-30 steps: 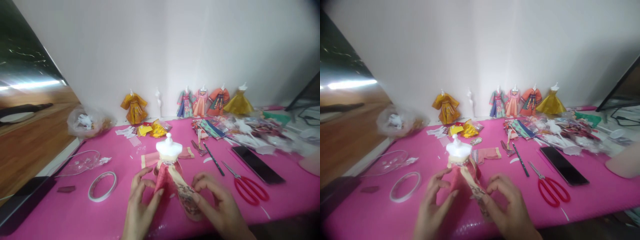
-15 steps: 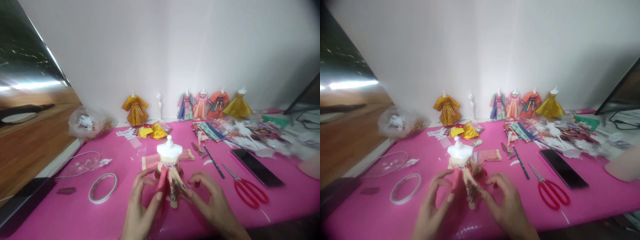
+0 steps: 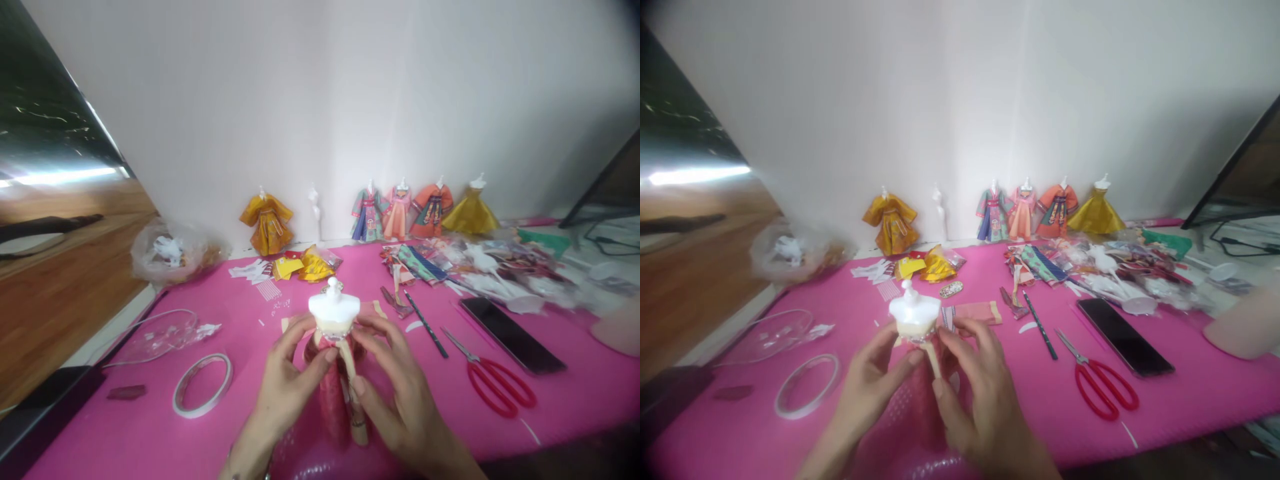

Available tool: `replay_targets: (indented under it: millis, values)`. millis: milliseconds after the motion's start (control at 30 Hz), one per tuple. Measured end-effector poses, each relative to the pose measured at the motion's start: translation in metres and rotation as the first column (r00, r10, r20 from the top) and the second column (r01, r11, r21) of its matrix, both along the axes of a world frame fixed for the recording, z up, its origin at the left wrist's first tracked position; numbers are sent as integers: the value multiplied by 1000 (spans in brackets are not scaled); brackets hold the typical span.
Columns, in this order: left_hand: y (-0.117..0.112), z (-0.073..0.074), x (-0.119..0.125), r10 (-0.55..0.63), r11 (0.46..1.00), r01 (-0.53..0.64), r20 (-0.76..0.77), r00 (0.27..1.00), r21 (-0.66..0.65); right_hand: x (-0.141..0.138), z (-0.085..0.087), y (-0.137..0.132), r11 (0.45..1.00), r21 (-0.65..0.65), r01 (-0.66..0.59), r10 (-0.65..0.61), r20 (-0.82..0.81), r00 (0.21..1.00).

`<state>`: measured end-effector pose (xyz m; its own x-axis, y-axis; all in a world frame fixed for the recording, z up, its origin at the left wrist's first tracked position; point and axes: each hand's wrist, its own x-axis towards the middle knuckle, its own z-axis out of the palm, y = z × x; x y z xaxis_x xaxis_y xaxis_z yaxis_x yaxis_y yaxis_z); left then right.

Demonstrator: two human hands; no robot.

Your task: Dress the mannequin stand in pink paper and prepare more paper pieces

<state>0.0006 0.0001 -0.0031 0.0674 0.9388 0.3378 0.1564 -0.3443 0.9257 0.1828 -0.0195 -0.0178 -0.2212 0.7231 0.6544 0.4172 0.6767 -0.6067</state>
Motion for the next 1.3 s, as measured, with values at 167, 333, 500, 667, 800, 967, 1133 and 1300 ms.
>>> replay_targets:
  millis: [167,333,500,667,800,967,1133,1300]
  values:
    - [2,-1,-5,-14,1000,14,-11,1000,13,4,-2,2,1000,-17,-19,19,-2,1000]
    - [1,3,-9,-111,993,110,47,993,32,9,-5,4,998,-64,-11,6,-86,996]
    - [3,12,-4,-77,997,78,-45,996,18,14,-12,8,996,-75,39,-47,-108,993]
    - [7,15,2,-35,999,38,-114,993,26,20,-28,14,995,-72,65,-70,-82,994]
    - [8,15,4,-2,1000,4,-119,993,18,26,-36,21,990,-123,66,-78,-95,992]
    - [10,16,3,-6,1000,7,-129,992,10,33,-33,29,987,-158,34,-54,-126,991]
    - [10,22,4,-16,1000,17,-181,983,2,34,-36,36,990,-140,25,-41,-113,993]
    - [17,23,5,39,999,-45,-174,984,-28,38,-52,44,985,-169,40,-41,-4,999]
